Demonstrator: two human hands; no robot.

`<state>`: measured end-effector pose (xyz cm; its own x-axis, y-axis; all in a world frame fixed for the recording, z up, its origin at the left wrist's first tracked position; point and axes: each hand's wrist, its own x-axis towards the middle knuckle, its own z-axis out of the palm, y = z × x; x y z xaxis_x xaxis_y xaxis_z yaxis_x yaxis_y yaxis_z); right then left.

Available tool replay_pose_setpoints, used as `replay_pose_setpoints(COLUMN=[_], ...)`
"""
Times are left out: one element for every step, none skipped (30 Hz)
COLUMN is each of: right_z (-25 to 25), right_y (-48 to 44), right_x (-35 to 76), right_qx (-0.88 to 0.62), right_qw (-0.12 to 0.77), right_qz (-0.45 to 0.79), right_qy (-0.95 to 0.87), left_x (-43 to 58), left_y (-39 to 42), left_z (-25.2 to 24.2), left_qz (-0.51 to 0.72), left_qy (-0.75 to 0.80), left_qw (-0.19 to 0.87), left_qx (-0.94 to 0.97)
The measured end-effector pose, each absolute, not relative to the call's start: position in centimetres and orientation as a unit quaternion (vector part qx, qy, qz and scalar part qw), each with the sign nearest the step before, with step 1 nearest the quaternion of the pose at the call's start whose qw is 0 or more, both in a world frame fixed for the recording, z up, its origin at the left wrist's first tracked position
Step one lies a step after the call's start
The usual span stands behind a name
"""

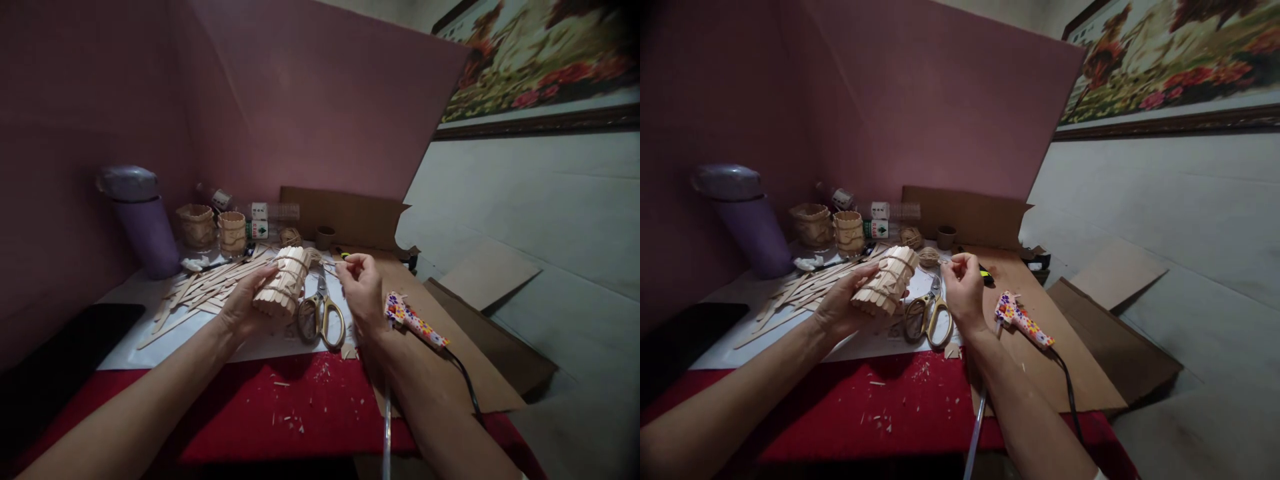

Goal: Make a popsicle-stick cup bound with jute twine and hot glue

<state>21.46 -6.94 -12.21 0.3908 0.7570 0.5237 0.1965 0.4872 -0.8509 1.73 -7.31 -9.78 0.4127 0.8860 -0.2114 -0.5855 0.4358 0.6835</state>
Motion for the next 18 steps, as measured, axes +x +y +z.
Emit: replay_pose_setpoints(right_z=[-12.4, -12.5, -12.6, -12.7, -12.8, -12.9, -13.0, -13.1, -13.2, -13.2, -13.3, -13.2, -13.1, -13.0, -12.9, -12.7, -12.6, -12.5], right_y=[-7.1, -7.3, -7.6, -8.0, -8.4, -8.8, -9.1, -9.4, -9.5, -9.6, -9.6, -9.5, -9.5, -9.4, -9.4, -9.3, -9.2, -9.1], right_x=[21.1, 20.7, 20.3, 19.8, 19.4, 19.0, 18.6, 18.3, 18.1, 17.9, 17.9, 17.9, 18.0, 18.1, 18.2, 18.3, 18.4, 18.5], right_qx=[-0.461, -0.456, -0.449, -0.440, -0.432, -0.427, -0.431, -0.436, -0.439, -0.437, -0.429, -0.418, -0.408, -0.399, -0.394, -0.392, -0.393, -0.396], right_qw=[0.682, 0.670, 0.653, 0.627, 0.601, 0.581, 0.567, 0.559, 0.554, 0.552, 0.551, 0.551, 0.552, 0.551, 0.550, 0.549, 0.551, 0.557], right_qz=[0.203, 0.209, 0.221, 0.242, 0.263, 0.276, 0.282, 0.288, 0.299, 0.316, 0.340, 0.367, 0.391, 0.413, 0.429, 0.439, 0.439, 0.427], right_qy=[-0.529, -0.548, -0.568, -0.595, -0.619, -0.636, -0.643, -0.644, -0.641, -0.636, -0.629, -0.622, -0.613, -0.606, -0.599, -0.594, -0.591, -0.592], left_x=[1.7, 1.7, 1.6, 1.6, 1.5, 1.5, 1.4, 1.4, 1.3, 1.2, 1.2, 1.1, 1.1, 1.1, 1.1, 1.0, 1.0, 1.0], left_y=[-7.3, -7.2, -7.2, -7.1, -7.0, -6.9, -6.9, -6.8, -6.7, -6.7, -6.6, -6.6, -6.5, -6.5, -6.4, -6.4, -6.4, -6.4], left_z=[-9.7, -9.7, -9.8, -9.8, -9.9, -10.0, -10.1, -10.2, -10.2, -10.3, -10.3, -10.4, -10.4, -10.5, -10.5, -10.6, -10.7, -10.8], left_qz=[0.466, 0.472, 0.478, 0.486, 0.496, 0.507, 0.514, 0.518, 0.519, 0.516, 0.513, 0.508, 0.504, 0.500, 0.495, 0.490, 0.487, 0.484], left_qy=[0.288, 0.293, 0.300, 0.309, 0.317, 0.322, 0.323, 0.320, 0.314, 0.307, 0.301, 0.295, 0.289, 0.284, 0.279, 0.276, 0.275, 0.275], left_qw=[0.793, 0.787, 0.778, 0.767, 0.755, 0.744, 0.736, 0.732, 0.731, 0.731, 0.732, 0.733, 0.735, 0.737, 0.741, 0.744, 0.745, 0.745], left_qx=[0.266, 0.270, 0.276, 0.282, 0.289, 0.294, 0.299, 0.305, 0.313, 0.323, 0.333, 0.342, 0.349, 0.355, 0.358, 0.361, 0.364, 0.368])
